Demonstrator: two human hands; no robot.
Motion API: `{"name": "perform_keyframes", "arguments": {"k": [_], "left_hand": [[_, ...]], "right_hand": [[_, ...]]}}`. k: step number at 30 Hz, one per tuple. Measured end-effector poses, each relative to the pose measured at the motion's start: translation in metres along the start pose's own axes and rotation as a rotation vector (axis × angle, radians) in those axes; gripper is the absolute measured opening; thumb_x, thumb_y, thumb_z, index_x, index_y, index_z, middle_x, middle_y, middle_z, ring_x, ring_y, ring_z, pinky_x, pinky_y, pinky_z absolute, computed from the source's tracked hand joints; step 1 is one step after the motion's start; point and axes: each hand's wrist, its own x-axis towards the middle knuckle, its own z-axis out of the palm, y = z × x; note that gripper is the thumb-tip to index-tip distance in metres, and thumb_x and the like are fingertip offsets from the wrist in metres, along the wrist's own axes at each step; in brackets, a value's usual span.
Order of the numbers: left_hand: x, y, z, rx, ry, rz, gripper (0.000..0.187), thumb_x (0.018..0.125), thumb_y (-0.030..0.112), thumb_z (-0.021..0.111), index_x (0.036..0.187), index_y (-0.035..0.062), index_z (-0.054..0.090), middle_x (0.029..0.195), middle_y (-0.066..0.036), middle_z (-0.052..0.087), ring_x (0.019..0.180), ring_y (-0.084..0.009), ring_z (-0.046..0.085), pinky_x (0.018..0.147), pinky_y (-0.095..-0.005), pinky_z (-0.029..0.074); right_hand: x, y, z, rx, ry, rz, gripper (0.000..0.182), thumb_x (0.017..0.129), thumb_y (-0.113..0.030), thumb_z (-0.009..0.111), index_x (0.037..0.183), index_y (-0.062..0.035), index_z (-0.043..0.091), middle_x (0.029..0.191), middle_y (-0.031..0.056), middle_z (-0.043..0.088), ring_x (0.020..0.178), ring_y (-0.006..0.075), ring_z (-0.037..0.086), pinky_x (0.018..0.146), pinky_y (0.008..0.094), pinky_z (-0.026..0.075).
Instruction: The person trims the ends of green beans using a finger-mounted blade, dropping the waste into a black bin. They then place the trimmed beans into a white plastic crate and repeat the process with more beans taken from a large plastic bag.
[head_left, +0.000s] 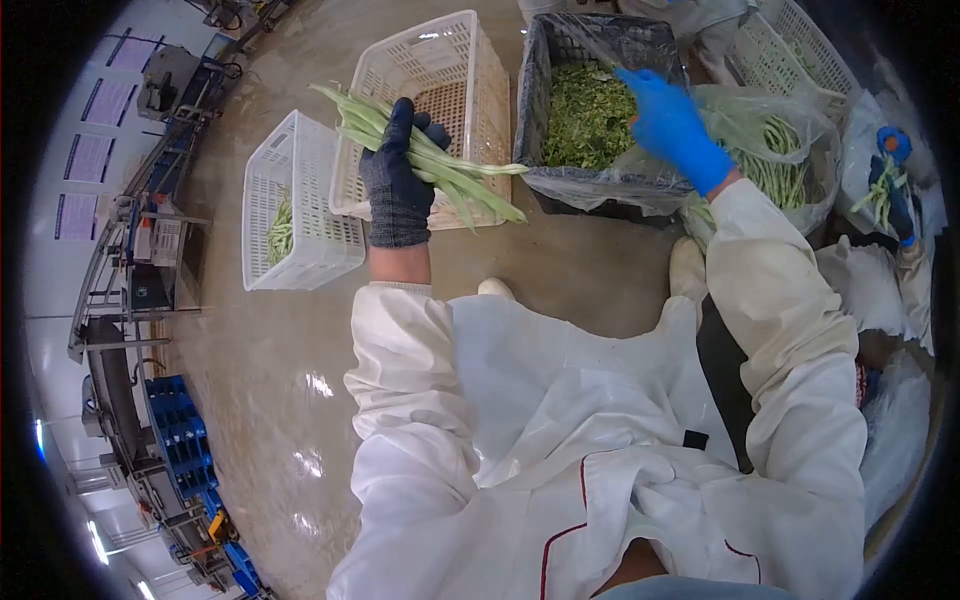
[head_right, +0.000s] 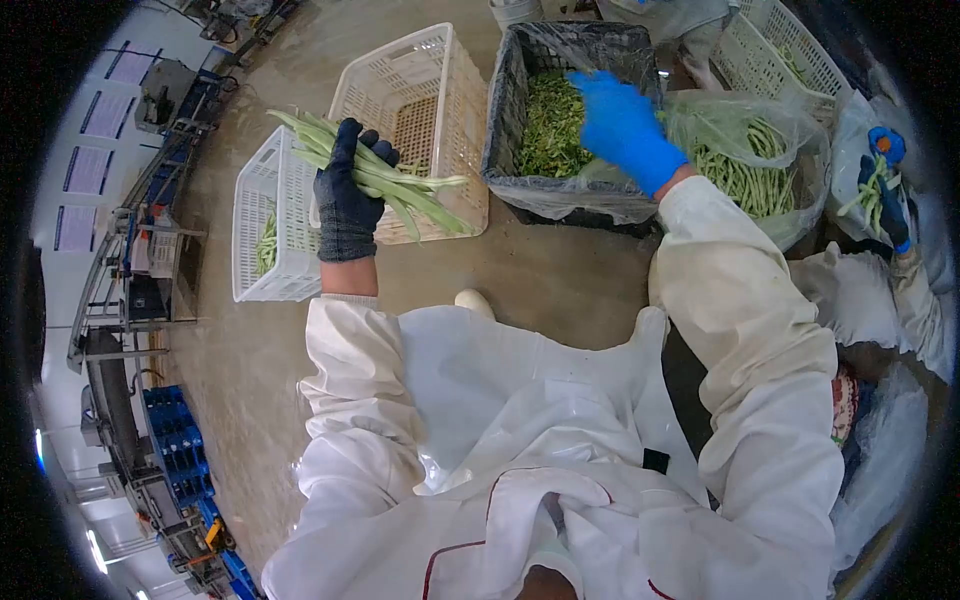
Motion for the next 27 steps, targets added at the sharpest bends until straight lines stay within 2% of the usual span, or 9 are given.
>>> {"name": "perform_keyframes", "arguments": {"k": [1,3,6,9,15,18,21,24,27], "left_hand": [[0.001,-0.002,0.002,-0.007,-0.008,0.0,0.025,0.087,0.016,0.068,0.109,0.0073,0.061,0.09,-0.011,0.062,0.07,-0.0247,0.063,0.067,-0.0403,0.055],[-0.002,-0.007,0.008,-0.004,-0.01,0.003,0.025,0.086,0.015,0.069,0.108,0.0071,0.061,0.089,-0.01,0.062,0.069,-0.0246,0.063,0.066,-0.0404,0.056],[-0.007,-0.011,0.019,0.019,0.0,0.013,0.024,0.085,0.015,0.07,0.107,0.007,0.061,0.087,-0.01,0.063,0.069,-0.0242,0.064,0.065,-0.0406,0.056],[-0.006,-0.013,0.02,0.016,0.012,0.012,0.025,0.085,0.015,0.07,0.107,0.0071,0.061,0.087,-0.01,0.063,0.069,-0.0241,0.064,0.065,-0.0406,0.057],[-0.005,-0.012,0.017,-0.012,0.016,0.0,0.023,0.084,0.014,0.071,0.104,0.0075,0.061,0.086,-0.01,0.063,0.067,-0.0238,0.064,0.062,-0.0396,0.056],[-0.007,-0.013,0.021,0.013,0.033,0.019,0.021,0.083,0.013,0.072,0.101,0.0067,0.061,0.084,-0.01,0.063,0.066,-0.0226,0.064,0.061,-0.0379,0.056],[-0.013,-0.017,0.031,0.075,0.075,0.066,0.021,0.082,0.012,0.073,0.098,0.0054,0.061,0.081,-0.008,0.062,0.062,-0.0204,0.063,0.057,-0.034,0.055],[-0.022,-0.032,0.043,0.176,0.093,0.223,0.024,0.079,0.008,0.075,0.096,0.0035,0.058,0.076,-0.006,0.062,0.056,-0.016,0.06,0.052,-0.0278,0.051],[-0.037,-0.045,0.064,0.303,0.112,0.371,0.031,0.076,0.006,0.078,0.098,0.0026,0.057,0.078,-0.006,0.062,0.056,-0.0156,0.06,0.054,-0.0273,0.05]], "right_hand": [[0.001,-0.009,0.003,0.186,0.03,-0.12,0.048,0.08,-0.008,0.057,0.127,-0.0077,0.057,0.118,0.016,0.062,0.098,0.0299,0.064,0.088,0.0376,0.05],[0.007,-0.04,-0.011,0.783,-0.408,-0.103,0.046,0.081,-0.008,0.056,0.127,-0.0064,0.058,0.113,0.0126,0.066,0.097,0.0209,0.064,0.09,0.0334,0.048],[-0.002,-0.075,-0.015,0.933,-0.655,-0.043,0.04,0.082,-0.007,0.054,0.121,-0.0045,0.062,0.105,0.0093,0.068,0.092,0.0143,0.061,0.088,0.0306,0.048],[-0.005,-0.072,-0.01,0.872,-0.615,-0.11,0.034,0.081,-0.018,0.059,0.111,-0.0075,0.069,0.09,0.0143,0.071,0.078,0.0183,0.064,0.075,0.0328,0.05],[-0.005,-0.069,-0.02,0.793,-0.641,-0.068,0.028,0.082,-0.011,0.059,0.107,-0.0034,0.069,0.088,0.0073,0.068,0.08,0.0124,0.059,0.076,0.0294,0.048],[-0.005,-0.074,-0.024,0.716,-0.621,-0.068,0.023,0.081,-0.014,0.061,0.099,-0.0037,0.07,0.082,0.0094,0.068,0.073,0.0154,0.06,0.07,0.031,0.049],[-0.01,-0.081,-0.017,0.525,-0.426,-0.081,0.025,0.075,-0.027,0.062,0.083,-0.005,0.07,0.077,0.0177,0.066,0.068,0.0353,0.064,0.065,0.0422,0.051],[-0.02,-0.098,-0.006,0.226,-0.266,0.013,0.025,0.073,-0.028,0.063,0.078,-0.0043,0.068,0.077,0.0195,0.066,0.073,0.04,0.063,0.065,0.0463,0.05],[-0.034,-0.115,0.007,0.262,-0.289,0.037,0.026,0.072,-0.029,0.065,0.077,-0.0032,0.066,0.078,0.0208,0.065,0.075,0.041,0.063,0.065,0.0491,0.049]]}}
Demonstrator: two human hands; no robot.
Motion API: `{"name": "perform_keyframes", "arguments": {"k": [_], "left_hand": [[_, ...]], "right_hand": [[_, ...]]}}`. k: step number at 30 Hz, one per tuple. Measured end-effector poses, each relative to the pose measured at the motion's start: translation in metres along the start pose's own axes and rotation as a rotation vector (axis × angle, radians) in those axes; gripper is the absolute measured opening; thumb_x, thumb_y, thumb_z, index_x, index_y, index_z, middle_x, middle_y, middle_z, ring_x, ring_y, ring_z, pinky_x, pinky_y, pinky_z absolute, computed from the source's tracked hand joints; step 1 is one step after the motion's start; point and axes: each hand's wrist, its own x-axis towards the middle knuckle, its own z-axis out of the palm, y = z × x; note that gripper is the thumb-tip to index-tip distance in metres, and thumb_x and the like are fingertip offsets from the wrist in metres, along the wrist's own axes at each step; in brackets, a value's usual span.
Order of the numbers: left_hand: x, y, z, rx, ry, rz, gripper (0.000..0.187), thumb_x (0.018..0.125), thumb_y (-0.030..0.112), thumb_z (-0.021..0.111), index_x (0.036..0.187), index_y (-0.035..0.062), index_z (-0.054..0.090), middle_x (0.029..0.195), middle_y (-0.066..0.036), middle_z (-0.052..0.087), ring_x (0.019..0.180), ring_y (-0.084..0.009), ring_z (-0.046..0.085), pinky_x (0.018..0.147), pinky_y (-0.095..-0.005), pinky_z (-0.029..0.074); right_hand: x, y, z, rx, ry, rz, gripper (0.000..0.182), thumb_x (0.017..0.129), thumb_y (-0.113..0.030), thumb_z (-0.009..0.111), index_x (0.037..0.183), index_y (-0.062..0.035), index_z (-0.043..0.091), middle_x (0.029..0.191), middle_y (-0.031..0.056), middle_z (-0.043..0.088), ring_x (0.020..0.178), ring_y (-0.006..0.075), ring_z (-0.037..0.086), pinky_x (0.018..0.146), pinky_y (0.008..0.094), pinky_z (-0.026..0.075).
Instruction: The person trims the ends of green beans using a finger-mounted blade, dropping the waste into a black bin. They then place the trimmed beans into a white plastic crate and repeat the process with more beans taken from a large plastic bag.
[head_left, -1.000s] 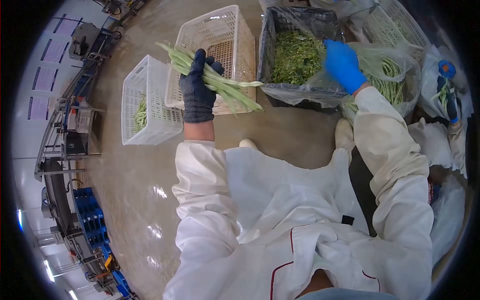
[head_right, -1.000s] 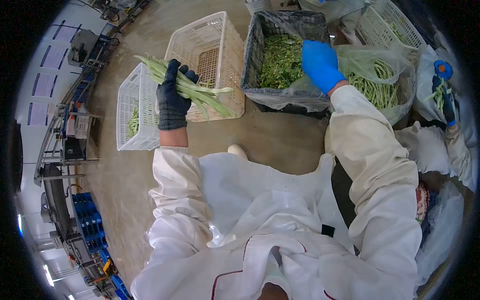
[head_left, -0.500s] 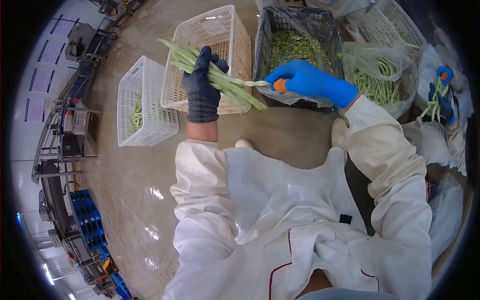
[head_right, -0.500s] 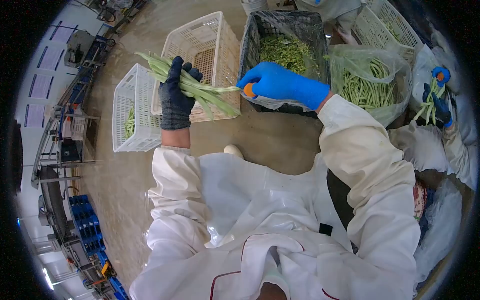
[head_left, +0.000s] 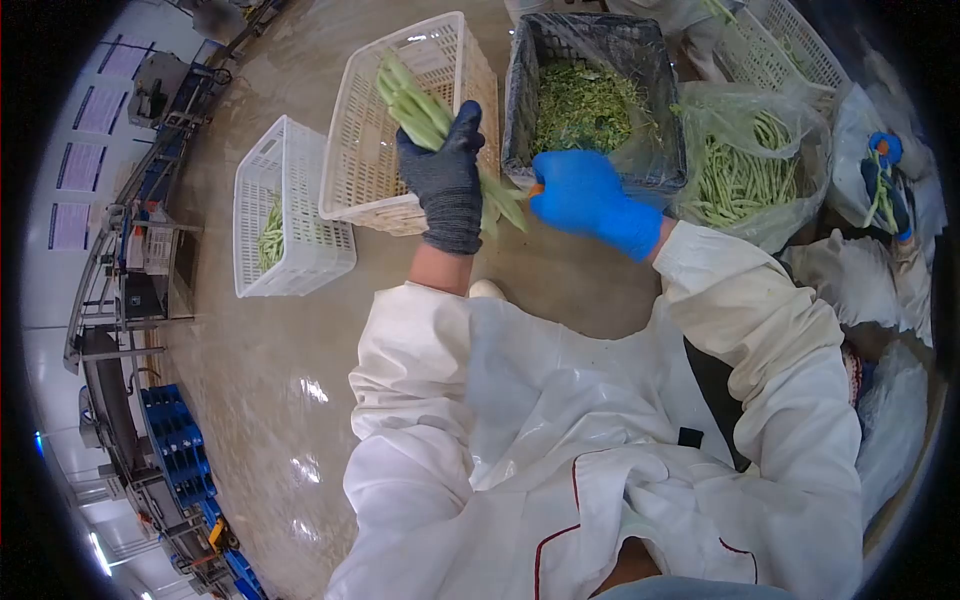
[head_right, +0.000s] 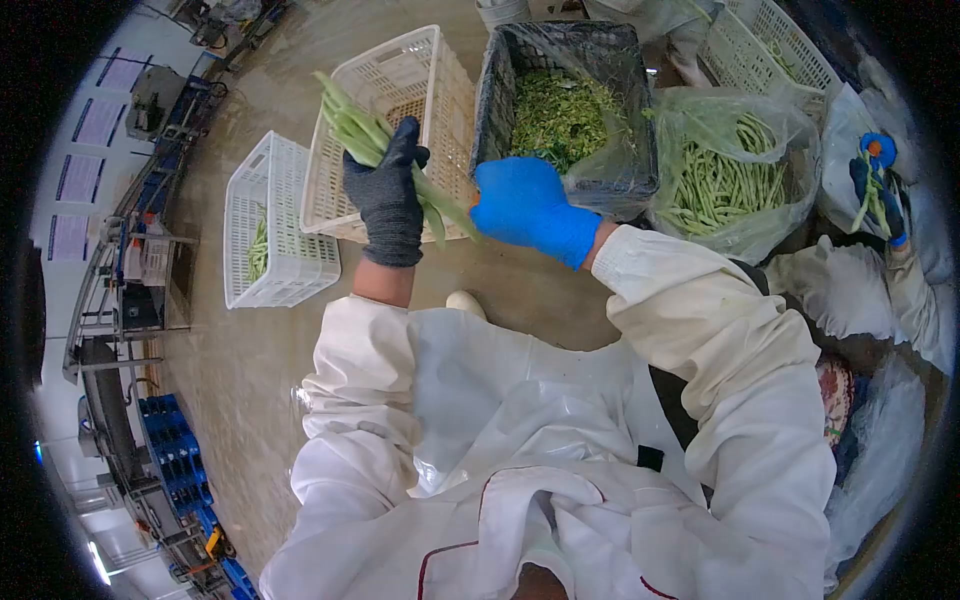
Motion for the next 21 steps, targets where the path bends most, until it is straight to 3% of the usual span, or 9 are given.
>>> {"name": "perform_keyframes", "arguments": {"k": [1,3,5,9,11,13,16,19,21], "left_hand": [[-0.001,0.002,0.002,0.001,-0.026,-0.021,0.046,0.072,0.004,0.08,0.108,0.0021,0.052,0.086,-0.007,0.061,0.06,-0.0138,0.059,0.052,-0.0261,0.048],[-0.006,-0.005,0.007,0.02,-0.04,0.035,0.045,0.073,0.004,0.08,0.107,0.0023,0.052,0.085,-0.008,0.062,0.06,-0.0139,0.06,0.052,-0.0263,0.049],[-0.009,-0.01,0.011,0.038,-0.054,0.093,0.044,0.073,0.004,0.08,0.107,0.0025,0.052,0.084,-0.008,0.063,0.06,-0.0141,0.06,0.052,-0.0266,0.049],[0.002,0.002,-0.004,-0.098,-0.051,-0.217,0.015,0.084,0.009,0.071,0.093,0.0049,0.06,0.075,-0.006,0.061,0.058,-0.0186,0.062,0.054,-0.0313,0.052],[0.014,-0.003,-0.018,-0.237,-0.049,-0.306,0.014,0.084,0.011,0.071,0.091,0.0057,0.06,0.074,-0.006,0.061,0.058,-0.0189,0.061,0.054,-0.0327,0.053],[0.022,-0.005,-0.026,-0.295,-0.018,-0.392,0.015,0.084,0.015,0.072,0.09,0.0071,0.06,0.073,-0.006,0.062,0.058,-0.0199,0.061,0.056,-0.035,0.054],[0.024,-0.002,-0.027,-0.269,0.004,-0.407,0.014,0.084,0.015,0.072,0.089,0.0076,0.06,0.074,-0.006,0.062,0.059,-0.0199,0.062,0.057,-0.0357,0.054],[0.023,-0.005,-0.027,-0.286,-0.03,-0.382,0.014,0.085,0.014,0.071,0.093,0.0061,0.062,0.074,-0.007,0.062,0.061,-0.02,0.062,0.059,-0.0359,0.055],[0.022,-0.003,-0.028,-0.284,-0.081,-0.405,0.018,0.085,0.013,0.07,0.098,0.0036,0.062,0.075,-0.008,0.062,0.065,-0.0202,0.063,0.061,-0.036,0.055]], "right_hand": [[0.004,-0.005,-0.002,0.122,-0.014,0.014,0.025,0.072,-0.027,0.065,0.078,-0.0034,0.066,0.08,0.0207,0.066,0.074,0.0399,0.064,0.064,0.0478,0.05],[0.016,-0.008,-0.01,0.363,-0.049,0.042,0.021,0.074,-0.024,0.065,0.079,-0.0037,0.066,0.083,0.0204,0.067,0.073,0.0377,0.065,0.064,0.0454,0.051],[0.032,0.013,-0.026,0.689,-0.083,-0.082,0.018,0.078,-0.017,0.062,0.09,-0.0034,0.068,0.094,0.0196,0.067,0.077,0.032,0.066,0.066,0.0401,0.052],[0.036,0.029,-0.09,1.244,0.026,-0.296,0.027,0.085,-0.014,0.06,0.109,-0.0035,0.067,0.11,0.0155,0.067,0.087,0.0198,0.067,0.075,0.0329,0.053],[0.03,0.046,-0.095,0.805,0.103,-0.162,0.034,0.085,-0.013,0.058,0.117,-0.004,0.064,0.111,0.0135,0.066,0.089,0.0184,0.066,0.08,0.0311,0.052],[0.034,0.086,-0.073,-0.172,0.061,0.167,0.044,0.084,-0.008,0.056,0.127,-0.0052,0.058,0.109,0.0117,0.066,0.089,0.0198,0.065,0.087,0.0292,0.049],[0.037,0.088,-0.05,0.502,-0.319,-0.191,0.045,0.086,-0.013,0.061,0.13,-0.0076,0.056,0.109,0.0108,0.067,0.087,0.0188,0.065,0.084,0.0282,0.05],[0.018,0.023,-0.06,0.748,-0.536,0.059,0.039,0.087,-0.019,0.063,0.124,-0.0067,0.062,0.103,0.0093,0.068,0.084,0.016,0.064,0.079,0.0287,0.051],[0.023,0.033,-0.05,0.604,-0.446,-0.051,0.033,0.087,-0.02,0.062,0.115,-0.0052,0.067,0.092,0.0064,0.068,0.073,0.0114,0.06,0.068,0.0266,0.049]]}}
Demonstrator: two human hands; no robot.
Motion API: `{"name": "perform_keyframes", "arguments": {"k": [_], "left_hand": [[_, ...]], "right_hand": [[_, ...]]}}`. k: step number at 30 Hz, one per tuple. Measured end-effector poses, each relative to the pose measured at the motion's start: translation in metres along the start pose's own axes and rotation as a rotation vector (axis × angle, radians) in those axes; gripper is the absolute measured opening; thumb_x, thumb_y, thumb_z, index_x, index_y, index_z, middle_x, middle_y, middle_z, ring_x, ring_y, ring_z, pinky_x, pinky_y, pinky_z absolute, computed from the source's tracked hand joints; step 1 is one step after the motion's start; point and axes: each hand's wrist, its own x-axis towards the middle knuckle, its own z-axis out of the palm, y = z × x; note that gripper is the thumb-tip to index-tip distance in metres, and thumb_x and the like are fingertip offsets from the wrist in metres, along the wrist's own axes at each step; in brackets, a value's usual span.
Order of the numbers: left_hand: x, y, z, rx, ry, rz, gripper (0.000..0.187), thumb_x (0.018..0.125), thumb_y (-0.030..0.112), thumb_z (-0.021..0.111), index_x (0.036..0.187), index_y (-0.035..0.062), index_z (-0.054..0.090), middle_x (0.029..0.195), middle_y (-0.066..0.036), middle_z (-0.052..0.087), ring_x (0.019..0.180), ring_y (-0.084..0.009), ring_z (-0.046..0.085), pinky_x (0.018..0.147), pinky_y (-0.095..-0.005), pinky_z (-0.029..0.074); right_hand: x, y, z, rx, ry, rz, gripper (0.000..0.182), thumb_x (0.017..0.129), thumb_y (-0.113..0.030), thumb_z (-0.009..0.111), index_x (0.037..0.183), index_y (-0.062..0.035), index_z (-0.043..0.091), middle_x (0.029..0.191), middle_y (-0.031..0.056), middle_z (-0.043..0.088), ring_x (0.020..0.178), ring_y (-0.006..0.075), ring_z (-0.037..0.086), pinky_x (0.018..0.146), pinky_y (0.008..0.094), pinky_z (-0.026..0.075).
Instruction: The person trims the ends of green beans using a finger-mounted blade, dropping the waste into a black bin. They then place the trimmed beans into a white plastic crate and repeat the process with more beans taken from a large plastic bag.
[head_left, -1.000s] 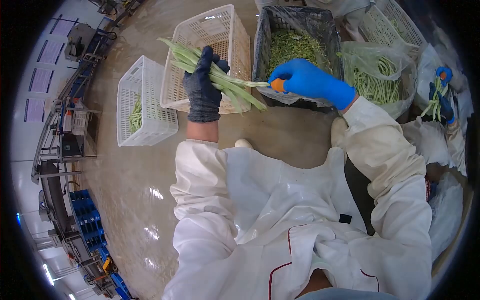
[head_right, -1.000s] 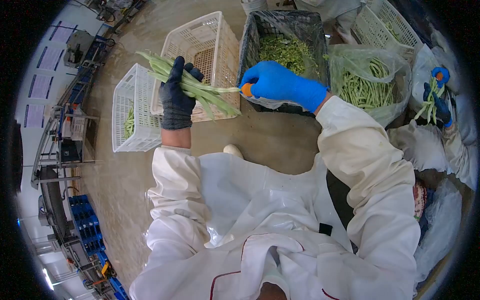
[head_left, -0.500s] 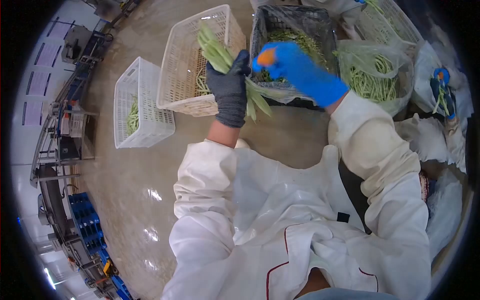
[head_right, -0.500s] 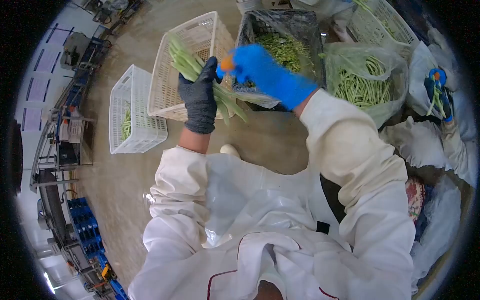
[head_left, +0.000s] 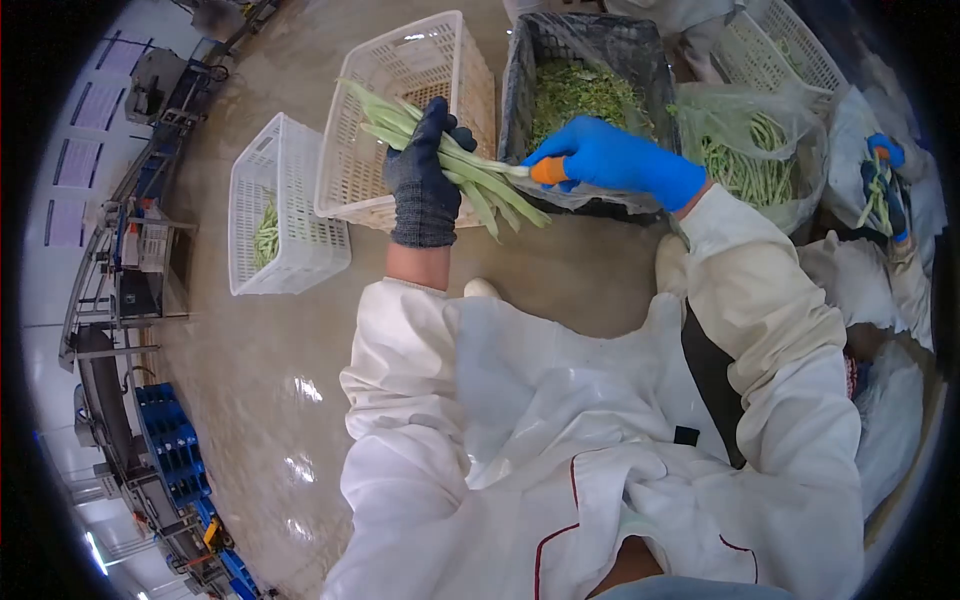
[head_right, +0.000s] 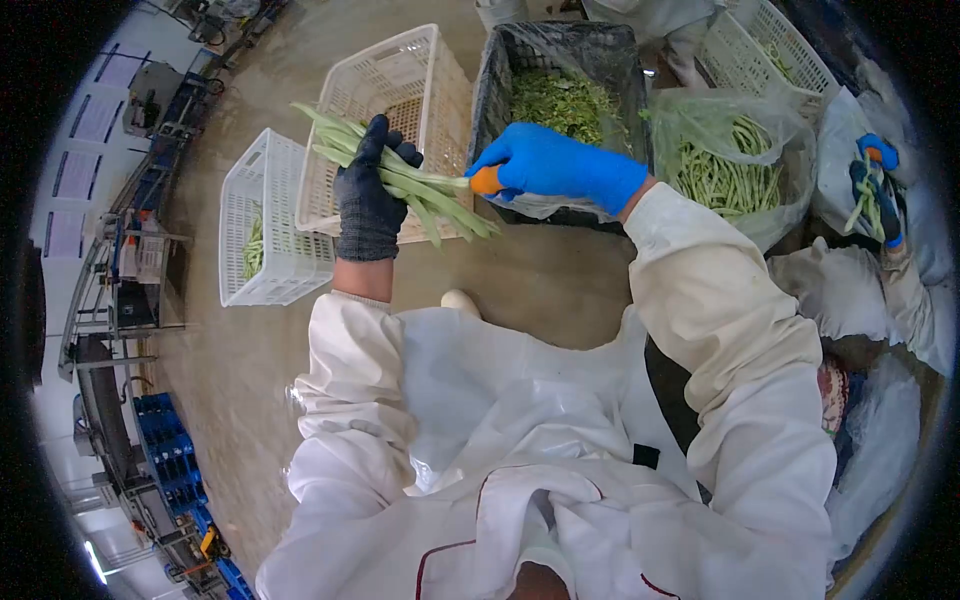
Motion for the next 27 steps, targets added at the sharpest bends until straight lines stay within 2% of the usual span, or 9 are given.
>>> {"name": "perform_keyframes", "arguments": {"k": [4,7,11,12,17,21,24,26,27], "left_hand": [[-0.01,0.015,-0.002,0.173,-0.144,-0.031,0.026,0.085,0.011,0.069,0.107,-0.0014,0.064,0.083,-0.011,0.065,0.073,-0.0215,0.065,0.068,-0.0352,0.056],[-0.015,0.013,-0.012,0.24,-0.384,-0.193,0.027,0.083,0.008,0.069,0.108,-0.0031,0.065,0.092,-0.012,0.067,0.079,-0.0221,0.066,0.073,-0.0332,0.056],[-0.028,0.012,-0.012,0.304,-0.567,-0.206,0.032,0.079,0.004,0.071,0.109,-0.0041,0.064,0.095,-0.011,0.067,0.084,-0.0207,0.066,0.075,-0.0322,0.055],[-0.031,0.014,-0.006,0.247,-0.543,-0.277,0.04,0.075,0.002,0.073,0.112,-0.0045,0.062,0.093,-0.011,0.067,0.083,-0.0205,0.066,0.074,-0.0318,0.054],[-0.023,0.019,-0.012,0.341,-0.376,-0.061,0.036,0.075,-0.004,0.069,0.109,-0.0074,0.061,0.092,-0.013,0.067,0.079,-0.0212,0.066,0.072,-0.0322,0.055],[-0.024,0.029,-0.015,0.293,-0.236,0.088,0.031,0.076,-0.002,0.069,0.105,-0.0091,0.061,0.09,-0.014,0.066,0.076,-0.0222,0.066,0.071,-0.0327,0.056],[-0.028,0.034,-0.014,0.261,-0.221,0.156,0.029,0.076,-0.002,0.07,0.103,-0.0082,0.062,0.086,-0.013,0.066,0.073,-0.0213,0.066,0.07,-0.032,0.055],[-0.027,0.033,-0.015,0.312,-0.23,0.14,0.028,0.076,-0.002,0.07,0.102,-0.0078,0.062,0.085,-0.012,0.067,0.071,-0.021,0.066,0.069,-0.0314,0.055],[-0.027,0.032,-0.015,0.338,-0.236,0.132,0.028,0.076,-0.001,0.07,0.102,-0.0076,0.063,0.084,-0.012,0.067,0.071,-0.0209,0.066,0.068,-0.031,0.054]], "right_hand": [[0.002,0.006,-0.039,0.121,0.205,-0.002,0.029,0.089,-0.024,0.063,0.106,-0.0027,0.071,0.081,0.0035,0.065,0.068,0.0089,0.054,0.063,0.0248,0.045],[-0.013,-0.001,-0.058,0.166,0.268,-0.055,0.028,0.09,-0.023,0.061,0.104,-0.0024,0.072,0.078,0.0012,0.062,0.065,0.0067,0.049,0.06,0.0223,0.041],[-0.012,0.006,-0.057,0.385,0.373,-0.087,0.029,0.09,-0.022,0.06,0.105,0.0012,0.07,0.081,0.0037,0.063,0.065,0.0073,0.051,0.06,0.022,0.042],[-0.012,0.007,-0.062,0.408,0.458,-0.129,0.03,0.09,-0.022,0.06,0.105,0.0018,0.069,0.081,0.0027,0.062,0.065,0.007,0.049,0.06,0.0219,0.041],[-0.019,0.011,-0.108,0.469,0.7,-0.423,0.028,0.089,-0.02,0.06,0.105,0.0014,0.069,0.082,0.0056,0.064,0.065,0.01,0.051,0.06,0.0237,0.044],[-0.007,0.007,-0.097,0.319,1.014,-0.238,0.027,0.089,-0.016,0.059,0.108,0.0017,0.068,0.089,0.0093,0.066,0.076,0.0122,0.059,0.068,0.0242,0.048],[0.028,-0.004,-0.058,0.332,0.784,-0.377,0.032,0.088,-0.014,0.062,0.116,0.0018,0.064,0.096,0.0105,0.066,0.085,0.0131,0.063,0.078,0.0268,0.052],[0.053,-0.006,-0.027,0.502,0.611,-0.316,0.041,0.087,-0.014,0.063,0.126,-0.0022,0.058,0.104,0.0112,0.066,0.09,0.014,0.063,0.085,0.0299,0.051],[0.058,-0.001,-0.024,0.319,0.585,-0.35,0.043,0.087,-0.014,0.062,0.128,-0.0038,0.056,0.106,0.011,0.066,0.091,0.0139,0.063,0.086,0.0303,0.051]]}}
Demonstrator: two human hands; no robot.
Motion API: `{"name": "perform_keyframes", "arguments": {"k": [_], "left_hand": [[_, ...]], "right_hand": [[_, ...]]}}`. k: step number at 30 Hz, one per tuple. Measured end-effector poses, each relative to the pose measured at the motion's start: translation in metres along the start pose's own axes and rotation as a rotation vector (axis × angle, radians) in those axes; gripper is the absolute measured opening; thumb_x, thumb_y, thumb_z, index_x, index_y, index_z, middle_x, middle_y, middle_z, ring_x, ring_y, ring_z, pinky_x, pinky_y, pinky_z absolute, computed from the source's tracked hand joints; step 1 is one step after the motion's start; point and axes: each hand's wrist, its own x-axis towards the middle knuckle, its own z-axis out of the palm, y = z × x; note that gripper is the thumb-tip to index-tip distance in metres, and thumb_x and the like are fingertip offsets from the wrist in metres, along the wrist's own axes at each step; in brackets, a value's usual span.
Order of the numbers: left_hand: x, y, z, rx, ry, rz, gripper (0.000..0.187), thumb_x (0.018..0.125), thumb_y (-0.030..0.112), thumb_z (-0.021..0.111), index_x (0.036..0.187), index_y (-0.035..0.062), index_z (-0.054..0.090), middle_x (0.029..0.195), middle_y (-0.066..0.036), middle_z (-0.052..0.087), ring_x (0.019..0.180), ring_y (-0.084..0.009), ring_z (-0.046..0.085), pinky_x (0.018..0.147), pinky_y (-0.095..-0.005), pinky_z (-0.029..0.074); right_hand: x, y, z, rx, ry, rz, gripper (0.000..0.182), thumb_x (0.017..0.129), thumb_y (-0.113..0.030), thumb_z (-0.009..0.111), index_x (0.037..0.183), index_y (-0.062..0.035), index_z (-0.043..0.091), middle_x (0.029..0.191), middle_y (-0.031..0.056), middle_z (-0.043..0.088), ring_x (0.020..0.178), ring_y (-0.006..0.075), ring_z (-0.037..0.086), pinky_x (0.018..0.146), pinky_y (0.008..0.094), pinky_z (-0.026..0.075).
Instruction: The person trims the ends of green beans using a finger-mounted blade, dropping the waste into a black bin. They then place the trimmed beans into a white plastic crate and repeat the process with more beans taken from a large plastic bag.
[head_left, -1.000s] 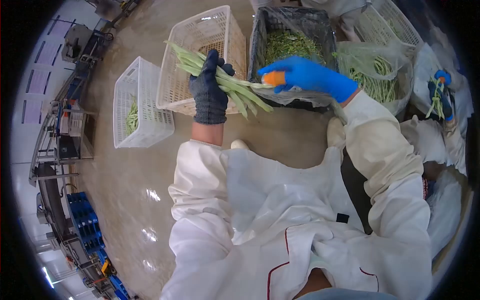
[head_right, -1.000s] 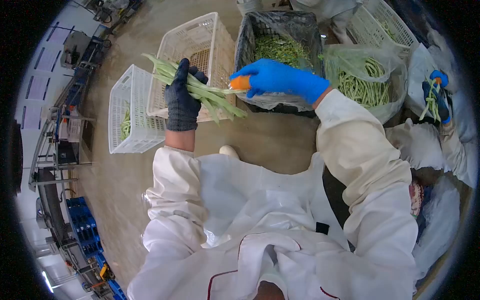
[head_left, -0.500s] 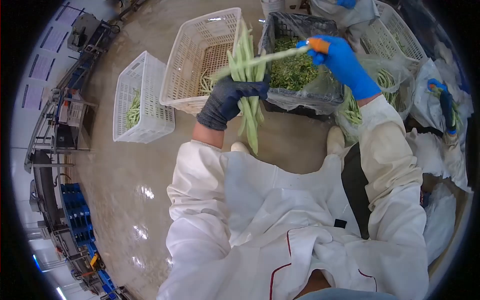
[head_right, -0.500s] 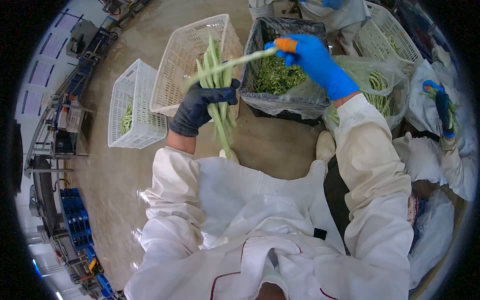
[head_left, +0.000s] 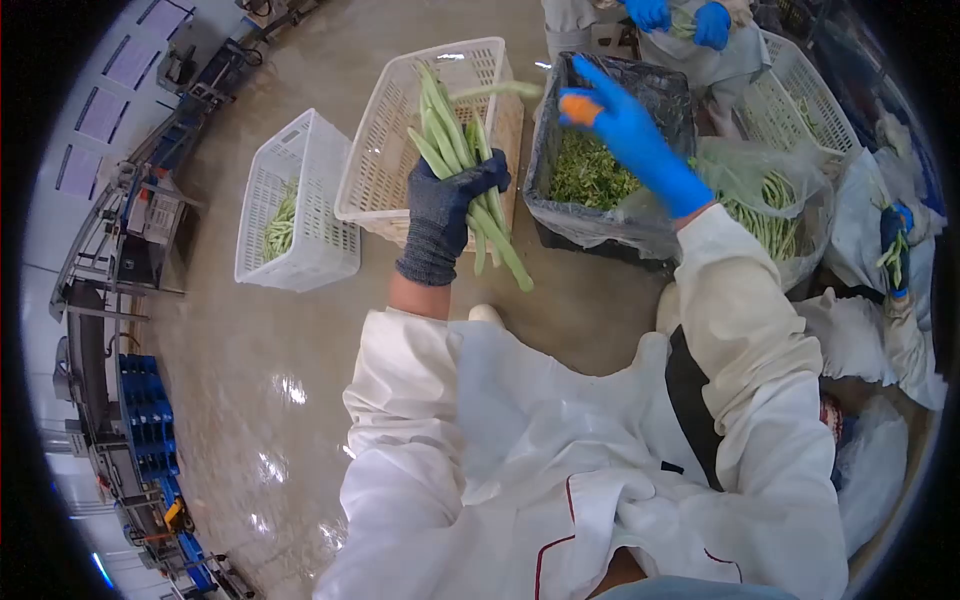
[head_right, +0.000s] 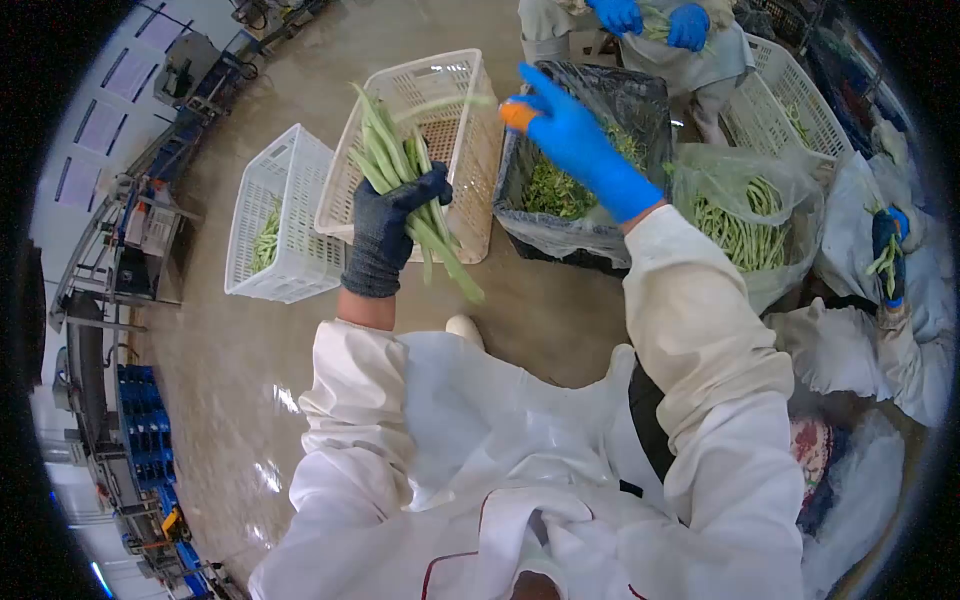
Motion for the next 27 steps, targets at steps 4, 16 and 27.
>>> {"name": "perform_keyframes", "arguments": {"k": [4,16,27], "left_hand": [[-0.002,-0.002,0.003,0.027,-0.085,-0.081,0.03,0.075,-0.002,0.071,0.103,-0.0083,0.062,0.086,-0.014,0.068,0.072,-0.0215,0.067,0.068,-0.0317,0.055],[-0.004,-0.009,0.019,0.185,-0.292,-0.089,0.056,0.073,-0.005,0.071,0.125,-0.0035,0.051,0.095,-0.016,0.068,0.079,-0.0221,0.069,0.072,-0.0322,0.057],[0.011,-0.006,0.017,-0.136,0.012,0.149,0.047,0.078,-0.008,0.062,0.123,-0.0083,0.048,0.101,-0.021,0.066,0.087,-0.0297,0.068,0.078,-0.0377,0.058]], "right_hand": [[-0.013,-0.016,0.012,-0.394,-0.245,-0.185,0.046,0.087,-0.008,0.058,0.133,-0.0113,0.053,0.113,0.0103,0.064,0.098,0.0173,0.061,0.09,0.0322,0.048],[-0.037,-0.02,-0.001,-0.965,-0.304,-0.701,0.019,0.082,-0.011,0.06,0.1,-0.0075,0.066,0.094,0.0134,0.064,0.083,0.0293,0.061,0.074,0.0386,0.049],[-0.055,-0.002,0.004,-0.301,-0.447,0.188,0.027,0.079,-0.012,0.059,0.102,-0.0052,0.07,0.088,0.0155,0.069,0.076,0.02,0.064,0.074,0.0343,0.051]]}}
